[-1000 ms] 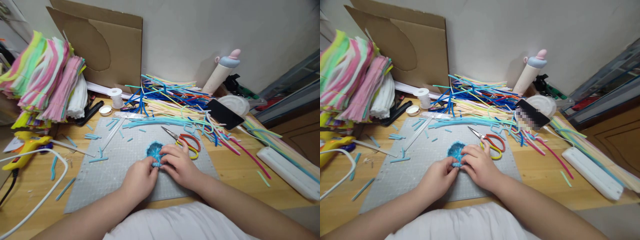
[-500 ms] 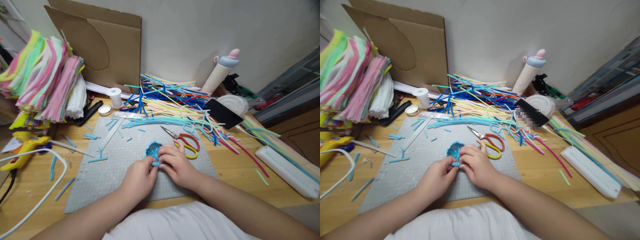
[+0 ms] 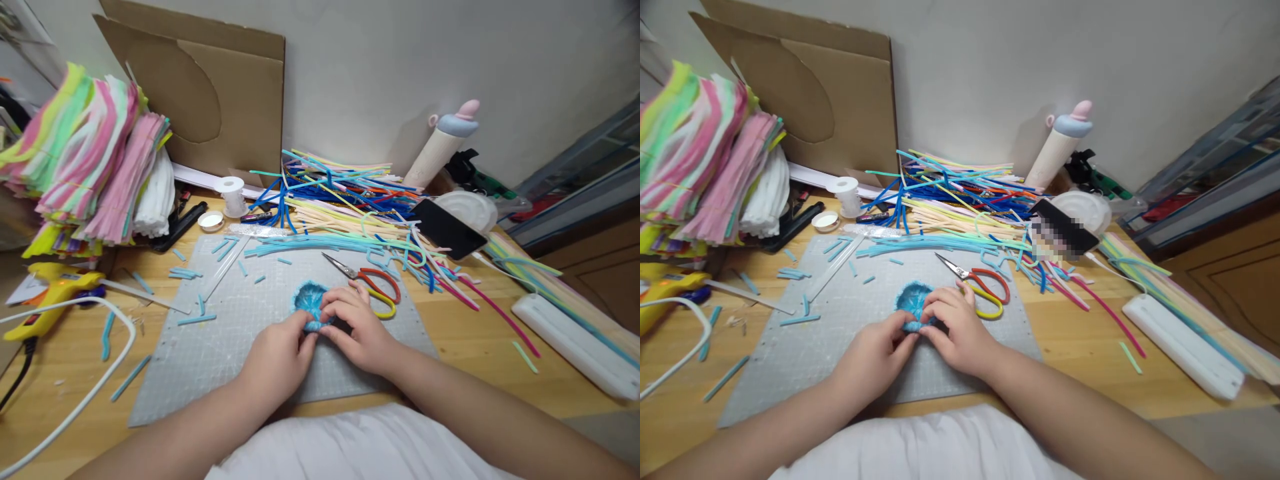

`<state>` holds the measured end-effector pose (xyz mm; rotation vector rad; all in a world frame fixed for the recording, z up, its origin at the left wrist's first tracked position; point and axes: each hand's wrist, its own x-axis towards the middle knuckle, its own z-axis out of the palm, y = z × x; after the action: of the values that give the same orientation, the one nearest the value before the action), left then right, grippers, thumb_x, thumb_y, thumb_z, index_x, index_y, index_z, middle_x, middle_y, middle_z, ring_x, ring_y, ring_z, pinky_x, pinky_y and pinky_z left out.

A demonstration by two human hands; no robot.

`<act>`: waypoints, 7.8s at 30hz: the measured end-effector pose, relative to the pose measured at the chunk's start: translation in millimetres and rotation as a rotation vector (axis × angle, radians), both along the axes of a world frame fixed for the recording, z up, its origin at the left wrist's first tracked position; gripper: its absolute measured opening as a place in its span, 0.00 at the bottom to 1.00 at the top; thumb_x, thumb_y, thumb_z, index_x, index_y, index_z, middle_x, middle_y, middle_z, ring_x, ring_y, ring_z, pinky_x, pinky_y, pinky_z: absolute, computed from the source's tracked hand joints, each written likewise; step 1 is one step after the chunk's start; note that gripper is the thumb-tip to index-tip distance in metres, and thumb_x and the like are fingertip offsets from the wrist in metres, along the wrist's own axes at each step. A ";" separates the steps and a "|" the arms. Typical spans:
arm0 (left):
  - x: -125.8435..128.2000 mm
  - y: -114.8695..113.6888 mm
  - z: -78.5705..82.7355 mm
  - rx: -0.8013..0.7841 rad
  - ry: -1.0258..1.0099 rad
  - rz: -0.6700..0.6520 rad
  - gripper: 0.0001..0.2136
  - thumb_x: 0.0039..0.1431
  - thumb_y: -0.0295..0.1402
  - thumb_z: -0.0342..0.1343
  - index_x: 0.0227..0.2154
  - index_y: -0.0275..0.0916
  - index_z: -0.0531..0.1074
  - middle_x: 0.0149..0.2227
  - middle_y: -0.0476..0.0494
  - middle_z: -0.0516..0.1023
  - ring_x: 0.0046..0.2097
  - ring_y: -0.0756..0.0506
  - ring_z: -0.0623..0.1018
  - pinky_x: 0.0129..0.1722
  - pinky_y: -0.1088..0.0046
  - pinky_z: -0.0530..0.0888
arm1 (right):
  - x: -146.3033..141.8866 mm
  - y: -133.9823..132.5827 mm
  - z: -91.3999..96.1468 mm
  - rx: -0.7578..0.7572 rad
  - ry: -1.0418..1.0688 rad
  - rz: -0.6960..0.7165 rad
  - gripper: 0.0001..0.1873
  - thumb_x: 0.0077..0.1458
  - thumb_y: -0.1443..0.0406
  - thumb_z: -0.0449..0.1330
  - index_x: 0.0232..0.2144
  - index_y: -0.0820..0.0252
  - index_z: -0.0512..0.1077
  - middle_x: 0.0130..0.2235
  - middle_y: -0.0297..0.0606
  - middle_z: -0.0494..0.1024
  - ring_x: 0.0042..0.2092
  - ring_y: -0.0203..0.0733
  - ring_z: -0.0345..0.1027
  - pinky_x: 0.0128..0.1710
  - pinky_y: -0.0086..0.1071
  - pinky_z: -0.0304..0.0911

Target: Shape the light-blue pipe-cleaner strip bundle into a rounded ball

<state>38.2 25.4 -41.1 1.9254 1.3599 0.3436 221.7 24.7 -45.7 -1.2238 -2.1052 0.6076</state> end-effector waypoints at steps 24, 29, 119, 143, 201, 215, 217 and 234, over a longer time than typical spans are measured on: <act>-13.4 5.5 11.4 0.569 -0.021 -0.302 0.05 0.59 0.27 0.53 0.36 0.43 0.70 0.44 0.47 0.75 0.48 0.43 0.71 0.48 0.62 0.59 | 11.5 7.0 4.8 -0.070 -0.064 0.258 0.02 0.57 0.68 0.57 0.33 0.57 0.66 0.36 0.33 0.74 0.43 0.39 0.67 0.60 0.48 0.39; -15.2 16.2 3.2 0.425 -0.201 -0.335 0.04 0.58 0.29 0.56 0.35 0.41 0.68 0.33 0.51 0.75 0.38 0.48 0.72 0.44 0.67 0.62 | 12.6 7.8 1.5 -0.108 0.003 0.248 0.05 0.57 0.66 0.59 0.36 0.56 0.67 0.37 0.33 0.75 0.43 0.38 0.67 0.59 0.47 0.41; -8.0 15.1 2.1 0.368 -0.133 -0.163 0.07 0.54 0.28 0.56 0.33 0.45 0.76 0.48 0.47 0.74 0.56 0.40 0.64 0.59 0.49 0.52 | -6.8 -10.9 -6.1 0.186 -0.014 -0.019 0.02 0.57 0.69 0.58 0.33 0.58 0.70 0.36 0.36 0.78 0.40 0.41 0.70 0.51 0.46 0.57; -5.7 16.2 -0.3 0.369 -0.162 -0.098 0.05 0.51 0.28 0.58 0.31 0.43 0.75 0.48 0.47 0.74 0.57 0.39 0.65 0.58 0.50 0.54 | 1.8 -1.6 -9.4 0.165 0.056 0.108 0.06 0.58 0.67 0.59 0.39 0.56 0.68 0.35 0.37 0.78 0.40 0.41 0.69 0.47 0.42 0.62; -10.5 13.5 4.9 0.407 -0.087 -0.160 0.03 0.55 0.29 0.54 0.33 0.43 0.70 0.47 0.46 0.74 0.58 0.40 0.64 0.58 0.52 0.51 | -2.7 -4.9 0.7 -0.030 -0.052 0.031 0.03 0.55 0.66 0.60 0.34 0.56 0.70 0.42 0.38 0.74 0.46 0.44 0.66 0.56 0.52 0.43; -11.5 9.0 8.2 0.538 0.018 -0.195 0.03 0.59 0.31 0.53 0.34 0.44 0.71 0.45 0.47 0.75 0.50 0.41 0.68 0.48 0.58 0.60 | -1.2 -9.8 1.2 0.273 -0.202 0.003 0.05 0.56 0.69 0.57 0.36 0.55 0.69 0.46 0.38 0.74 0.52 0.45 0.65 0.61 0.55 0.33; -12.2 11.0 5.3 0.467 0.006 -0.237 0.04 0.60 0.30 0.51 0.34 0.42 0.71 0.41 0.46 0.75 0.44 0.43 0.70 0.43 0.63 0.64 | -0.6 -8.7 1.6 0.207 -0.153 -0.003 0.09 0.53 0.69 0.59 0.39 0.55 0.68 0.49 0.40 0.71 0.54 0.47 0.62 0.60 0.55 0.37; -9.2 17.0 -6.1 0.406 -0.011 -0.354 0.08 0.63 0.31 0.49 0.32 0.41 0.72 0.34 0.47 0.75 0.36 0.47 0.73 0.34 0.73 0.66 | 7.5 2.4 -18.8 -0.247 0.345 -0.042 0.23 0.60 0.61 0.54 0.56 0.54 0.57 0.53 0.43 0.67 0.52 0.45 0.65 0.52 0.41 0.62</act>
<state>29.0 42.3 -47.2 2.4448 0.9637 0.4795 229.1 27.1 -64.5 -1.1914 -1.7509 1.0064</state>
